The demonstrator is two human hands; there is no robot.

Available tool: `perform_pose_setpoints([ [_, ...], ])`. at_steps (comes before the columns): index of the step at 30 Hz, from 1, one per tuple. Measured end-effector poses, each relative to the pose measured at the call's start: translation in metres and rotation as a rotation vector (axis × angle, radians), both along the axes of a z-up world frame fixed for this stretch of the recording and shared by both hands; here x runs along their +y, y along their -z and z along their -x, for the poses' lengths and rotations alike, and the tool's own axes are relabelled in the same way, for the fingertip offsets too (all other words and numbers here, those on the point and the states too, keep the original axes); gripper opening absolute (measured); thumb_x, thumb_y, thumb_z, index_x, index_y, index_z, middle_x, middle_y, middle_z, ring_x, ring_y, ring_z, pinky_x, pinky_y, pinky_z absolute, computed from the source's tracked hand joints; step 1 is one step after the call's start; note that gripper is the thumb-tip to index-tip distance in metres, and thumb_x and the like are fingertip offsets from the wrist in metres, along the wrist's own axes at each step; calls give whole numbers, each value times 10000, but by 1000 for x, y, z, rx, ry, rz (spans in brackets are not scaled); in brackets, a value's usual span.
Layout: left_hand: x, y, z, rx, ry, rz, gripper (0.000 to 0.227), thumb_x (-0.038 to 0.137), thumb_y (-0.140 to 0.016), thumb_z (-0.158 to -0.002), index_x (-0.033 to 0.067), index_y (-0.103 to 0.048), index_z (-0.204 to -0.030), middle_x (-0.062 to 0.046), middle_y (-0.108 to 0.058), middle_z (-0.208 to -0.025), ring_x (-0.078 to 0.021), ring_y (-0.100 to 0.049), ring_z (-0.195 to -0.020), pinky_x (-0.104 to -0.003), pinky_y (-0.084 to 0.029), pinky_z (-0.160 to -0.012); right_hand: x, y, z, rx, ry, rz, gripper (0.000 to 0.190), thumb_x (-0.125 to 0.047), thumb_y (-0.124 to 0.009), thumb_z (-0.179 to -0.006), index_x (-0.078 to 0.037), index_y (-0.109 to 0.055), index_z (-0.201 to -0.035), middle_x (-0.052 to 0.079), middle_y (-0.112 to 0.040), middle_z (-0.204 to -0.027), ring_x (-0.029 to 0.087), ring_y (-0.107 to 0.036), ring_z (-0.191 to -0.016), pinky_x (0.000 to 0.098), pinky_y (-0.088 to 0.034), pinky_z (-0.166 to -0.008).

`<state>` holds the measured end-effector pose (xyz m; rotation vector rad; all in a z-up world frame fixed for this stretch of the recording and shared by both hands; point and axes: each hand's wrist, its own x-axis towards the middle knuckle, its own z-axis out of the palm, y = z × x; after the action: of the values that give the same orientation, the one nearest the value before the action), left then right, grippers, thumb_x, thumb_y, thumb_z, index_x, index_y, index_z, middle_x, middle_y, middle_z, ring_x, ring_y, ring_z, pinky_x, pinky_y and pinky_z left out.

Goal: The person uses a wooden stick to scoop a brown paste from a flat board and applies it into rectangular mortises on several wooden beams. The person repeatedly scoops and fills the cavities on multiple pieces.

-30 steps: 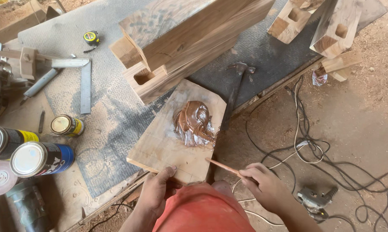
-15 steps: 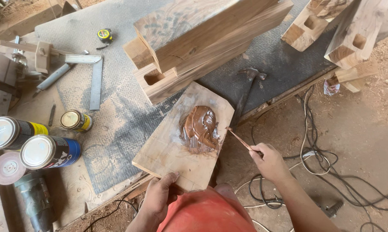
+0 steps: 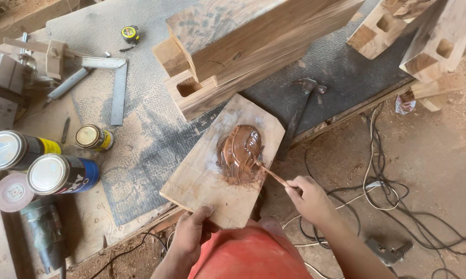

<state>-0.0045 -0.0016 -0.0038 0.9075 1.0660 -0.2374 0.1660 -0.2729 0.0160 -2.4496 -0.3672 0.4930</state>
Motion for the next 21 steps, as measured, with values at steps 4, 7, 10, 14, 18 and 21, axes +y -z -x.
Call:
perform_pose_setpoints([
  [4, -1, 1, 4, -43, -5, -4, 235, 232, -672, -885, -2, -689, -887, -115, -680, -671, -162, -585, -541, -281, -406, -480, -4, -4, 5, -91, -55, -30, 219, -231, -683, -917, -36, -730, -1005, 140, -700, -908, 245, -668, -809, 376, -530, -726],
  [7, 2, -1, 1, -75, -14, -25, 269, 239, -677, -902, -29, -700, -908, -114, -657, -655, -157, -554, -521, -282, -403, -469, -9, -15, 29, 113, -85, 66, 211, -250, -684, -908, -73, -751, -1003, 108, -710, -936, 212, -688, -820, 352, -538, -751],
  [10, 4, -7, -1, -86, -34, 3, 262, 216, -641, -890, -32, -716, -930, -137, -685, -664, -194, -597, -509, -307, -440, -462, -1, -16, 34, 138, -148, 60, 224, -275, -678, -915, -76, -745, -994, 106, -693, -965, 220, -688, -809, 349, -547, -761],
  [14, 3, -18, 0, -112, -1, -21, 272, 204, -639, -898, -58, -705, -933, -163, -694, -672, -215, -606, -501, -322, -437, -445, 22, -9, 5, -53, -108, -42, 259, -264, -675, -907, -49, -717, -1044, 130, -679, -978, 235, -670, -828, 377, -538, -741],
  [18, 2, -26, -7, -151, -64, 33, 269, 177, -638, -882, -57, -718, -987, -163, -731, -739, -221, -658, -548, -333, -518, -496, 26, -16, 13, -1, -27, 54, 249, -266, -646, -938, -50, -704, -1047, 135, -659, -968, 232, -664, -808, 380, -536, -752],
  [21, 3, -26, -4, -157, -190, 119, 264, 139, -628, -867, -61, -700, -1023, -148, -760, -812, -224, -720, -624, -349, -593, -579, 21, -21, 41, 45, -87, 23, 236, -261, -650, -923, -53, -717, -1012, 133, -667, -931, 228, -667, -788, 385, -542, -730],
])
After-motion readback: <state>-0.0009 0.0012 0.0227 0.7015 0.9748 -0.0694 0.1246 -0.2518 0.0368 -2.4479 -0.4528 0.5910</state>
